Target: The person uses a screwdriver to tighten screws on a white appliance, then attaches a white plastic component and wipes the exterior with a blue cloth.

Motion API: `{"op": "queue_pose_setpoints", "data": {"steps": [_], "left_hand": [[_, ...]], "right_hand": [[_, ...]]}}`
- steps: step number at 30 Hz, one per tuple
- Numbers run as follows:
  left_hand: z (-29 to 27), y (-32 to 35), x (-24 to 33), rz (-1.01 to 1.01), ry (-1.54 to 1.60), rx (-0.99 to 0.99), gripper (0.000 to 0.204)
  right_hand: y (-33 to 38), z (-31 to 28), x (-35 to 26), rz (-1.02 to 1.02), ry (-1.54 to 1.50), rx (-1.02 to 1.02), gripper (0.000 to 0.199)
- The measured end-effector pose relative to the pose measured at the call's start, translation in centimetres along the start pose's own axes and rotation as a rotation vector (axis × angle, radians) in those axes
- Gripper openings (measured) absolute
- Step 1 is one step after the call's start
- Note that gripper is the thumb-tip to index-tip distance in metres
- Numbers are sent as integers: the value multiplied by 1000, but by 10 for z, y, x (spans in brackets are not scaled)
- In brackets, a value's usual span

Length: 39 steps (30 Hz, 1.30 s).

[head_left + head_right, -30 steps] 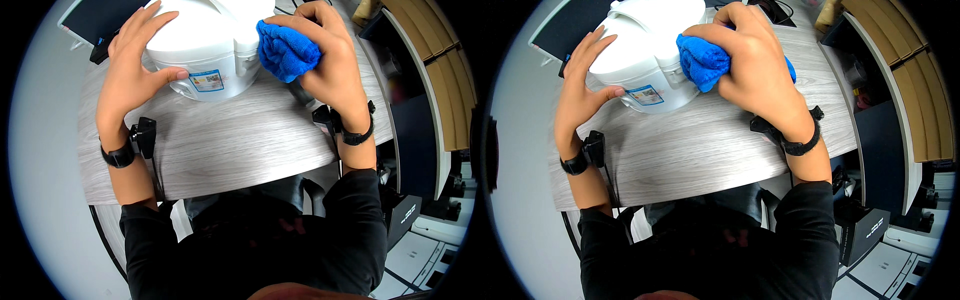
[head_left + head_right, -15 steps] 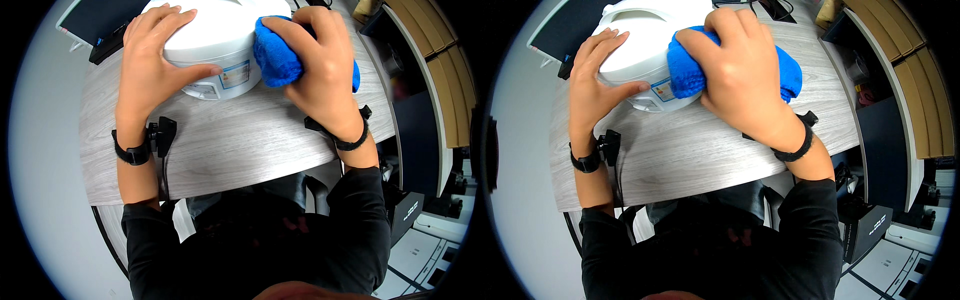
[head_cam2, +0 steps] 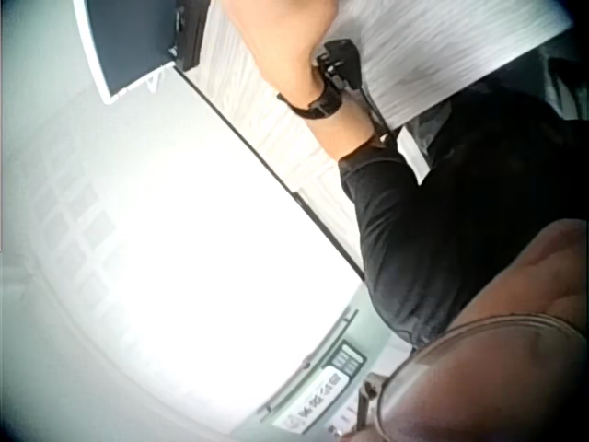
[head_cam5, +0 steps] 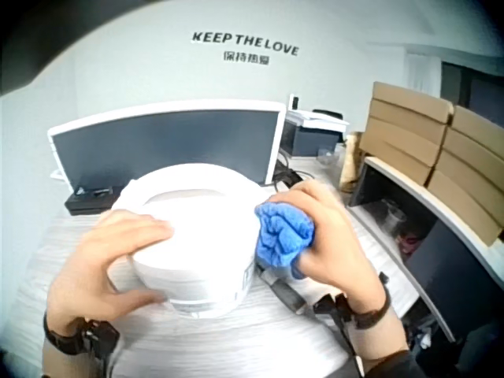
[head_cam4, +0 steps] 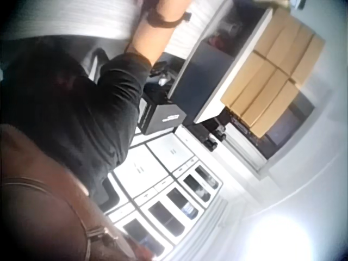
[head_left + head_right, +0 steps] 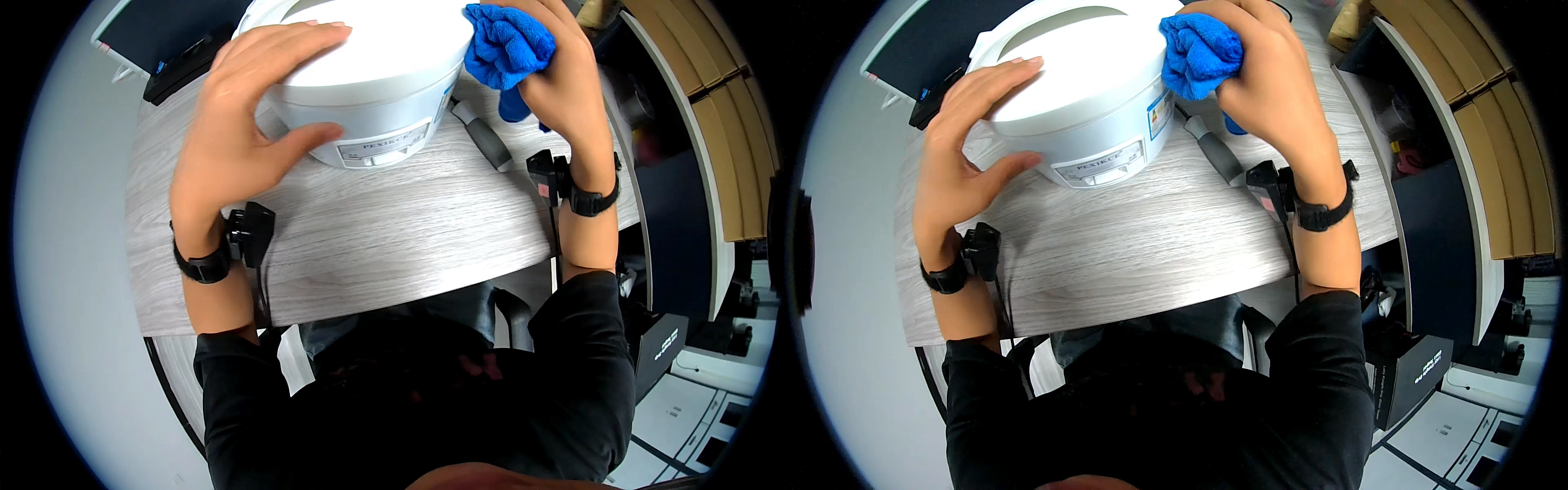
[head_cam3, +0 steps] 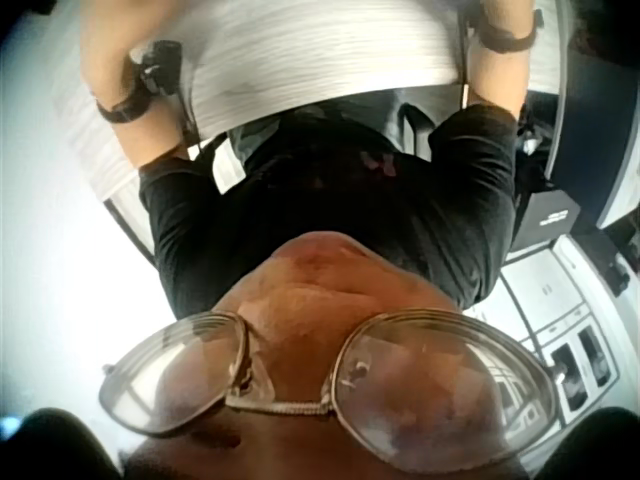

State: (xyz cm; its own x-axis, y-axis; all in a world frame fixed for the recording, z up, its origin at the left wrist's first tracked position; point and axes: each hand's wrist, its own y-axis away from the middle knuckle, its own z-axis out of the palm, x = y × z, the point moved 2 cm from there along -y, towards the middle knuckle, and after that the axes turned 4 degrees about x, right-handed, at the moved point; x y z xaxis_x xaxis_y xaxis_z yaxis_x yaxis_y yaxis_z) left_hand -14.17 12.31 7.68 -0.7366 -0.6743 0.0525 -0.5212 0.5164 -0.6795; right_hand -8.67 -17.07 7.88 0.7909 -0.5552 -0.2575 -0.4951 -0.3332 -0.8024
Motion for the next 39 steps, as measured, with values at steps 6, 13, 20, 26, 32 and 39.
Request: {"op": "queue_pose_setpoints", "data": {"steps": [6,13,20,26,32,39], "left_hand": [[-5,2,-15,-15,-148,-6,69],[-2,1,-14,29,-146,20,69],[5,2,2,47,-149,88,74],[3,0,11,70,-106,130,78],[-4,6,-17,-57,108,203,103],[11,16,-26,-141,-108,125,104]], "right_hand": [[-2,16,15,-35,-142,43,37],[2,22,-10,-149,-7,76,37],[13,28,-38,-228,42,123,47],[13,17,-43,-206,40,72,44],[3,15,-9,-97,-20,94,36],[4,24,-11,-135,12,157,36]]}}
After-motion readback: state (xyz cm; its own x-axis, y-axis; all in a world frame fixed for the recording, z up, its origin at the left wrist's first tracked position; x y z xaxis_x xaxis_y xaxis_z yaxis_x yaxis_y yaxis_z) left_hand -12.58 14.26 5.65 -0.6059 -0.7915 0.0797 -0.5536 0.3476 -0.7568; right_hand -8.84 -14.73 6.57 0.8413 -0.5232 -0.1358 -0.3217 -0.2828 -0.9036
